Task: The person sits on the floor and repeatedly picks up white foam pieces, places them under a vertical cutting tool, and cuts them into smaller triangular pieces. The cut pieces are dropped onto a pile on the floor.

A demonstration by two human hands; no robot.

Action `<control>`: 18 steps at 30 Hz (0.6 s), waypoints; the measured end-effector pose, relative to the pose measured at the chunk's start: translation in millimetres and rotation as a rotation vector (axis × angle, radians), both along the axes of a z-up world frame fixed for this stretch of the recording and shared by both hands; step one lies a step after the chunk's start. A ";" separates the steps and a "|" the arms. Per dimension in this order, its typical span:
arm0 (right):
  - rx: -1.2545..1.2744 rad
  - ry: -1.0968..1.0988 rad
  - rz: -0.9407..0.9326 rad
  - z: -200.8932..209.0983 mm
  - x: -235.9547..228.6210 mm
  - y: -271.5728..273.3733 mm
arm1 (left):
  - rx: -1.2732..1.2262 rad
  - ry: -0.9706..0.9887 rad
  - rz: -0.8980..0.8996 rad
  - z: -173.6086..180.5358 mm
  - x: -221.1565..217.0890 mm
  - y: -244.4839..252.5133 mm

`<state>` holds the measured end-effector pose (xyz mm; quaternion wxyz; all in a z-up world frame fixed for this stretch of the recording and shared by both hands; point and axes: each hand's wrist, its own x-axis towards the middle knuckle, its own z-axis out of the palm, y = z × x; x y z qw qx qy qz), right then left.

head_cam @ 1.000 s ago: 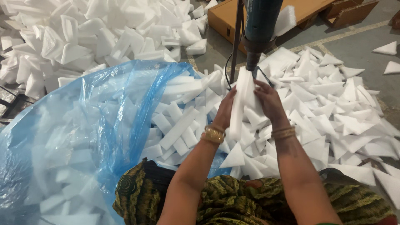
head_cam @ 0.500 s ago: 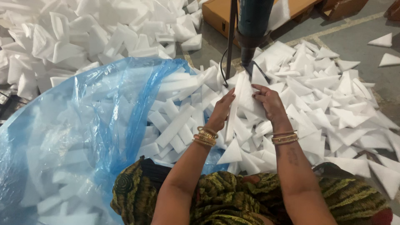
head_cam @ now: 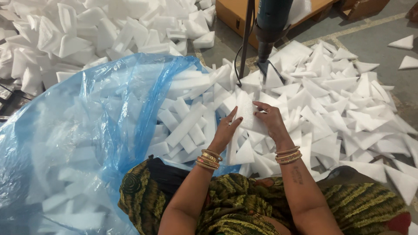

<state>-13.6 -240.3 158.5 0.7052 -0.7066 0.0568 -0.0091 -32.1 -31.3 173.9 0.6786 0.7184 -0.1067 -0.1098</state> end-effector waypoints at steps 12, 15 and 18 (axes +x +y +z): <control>0.020 0.016 -0.040 -10.3 -11.1 10.6 | 0.061 -0.064 0.009 -13.6 -7.7 3.9; 0.024 0.004 -0.039 -9.5 -13.2 13.0 | 0.071 -0.038 0.018 -16.2 -7.9 2.7; 0.033 0.041 -0.054 -5.8 -15.7 16.3 | 0.046 -0.021 0.022 -20.6 -7.5 2.5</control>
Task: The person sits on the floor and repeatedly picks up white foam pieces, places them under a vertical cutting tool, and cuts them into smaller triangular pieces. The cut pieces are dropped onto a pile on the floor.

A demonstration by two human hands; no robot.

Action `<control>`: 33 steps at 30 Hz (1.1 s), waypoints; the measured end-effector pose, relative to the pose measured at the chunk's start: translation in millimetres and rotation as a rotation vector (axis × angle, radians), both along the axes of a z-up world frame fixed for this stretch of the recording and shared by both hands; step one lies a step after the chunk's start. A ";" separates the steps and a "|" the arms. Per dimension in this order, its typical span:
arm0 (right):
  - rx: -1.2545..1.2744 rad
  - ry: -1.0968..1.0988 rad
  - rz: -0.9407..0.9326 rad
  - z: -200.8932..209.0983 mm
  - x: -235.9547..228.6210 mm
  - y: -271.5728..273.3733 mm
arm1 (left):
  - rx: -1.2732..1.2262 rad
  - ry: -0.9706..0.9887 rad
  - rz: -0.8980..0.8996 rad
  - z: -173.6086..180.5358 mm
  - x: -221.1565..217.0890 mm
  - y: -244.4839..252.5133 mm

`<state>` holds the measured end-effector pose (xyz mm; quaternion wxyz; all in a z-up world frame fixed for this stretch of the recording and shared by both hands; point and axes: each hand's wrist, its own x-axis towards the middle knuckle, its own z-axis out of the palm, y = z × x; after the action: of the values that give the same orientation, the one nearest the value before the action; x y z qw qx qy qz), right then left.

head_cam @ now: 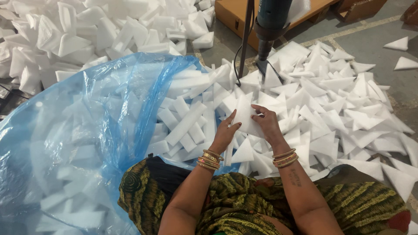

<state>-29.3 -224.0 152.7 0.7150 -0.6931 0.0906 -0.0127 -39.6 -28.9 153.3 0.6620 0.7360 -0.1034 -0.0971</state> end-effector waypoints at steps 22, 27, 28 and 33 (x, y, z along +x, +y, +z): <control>0.103 -0.157 0.130 -5.9 -5.3 15.8 | -0.158 -0.097 0.253 -35.6 26.3 10.0; -0.372 -0.591 0.443 30.4 -27.8 47.3 | -0.966 0.421 -0.031 -51.0 43.9 43.4; -0.509 -0.648 0.474 36.5 -30.2 54.1 | -1.240 0.532 -0.268 -44.8 43.8 52.0; -0.967 -0.833 0.502 39.1 -37.7 69.9 | -0.684 0.448 0.275 4.3 32.0 71.4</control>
<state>-67.0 -154.1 191.9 0.2816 -0.8718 -0.3711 -0.1513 -7.6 42.6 157.7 0.8807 0.4418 0.1157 -0.1256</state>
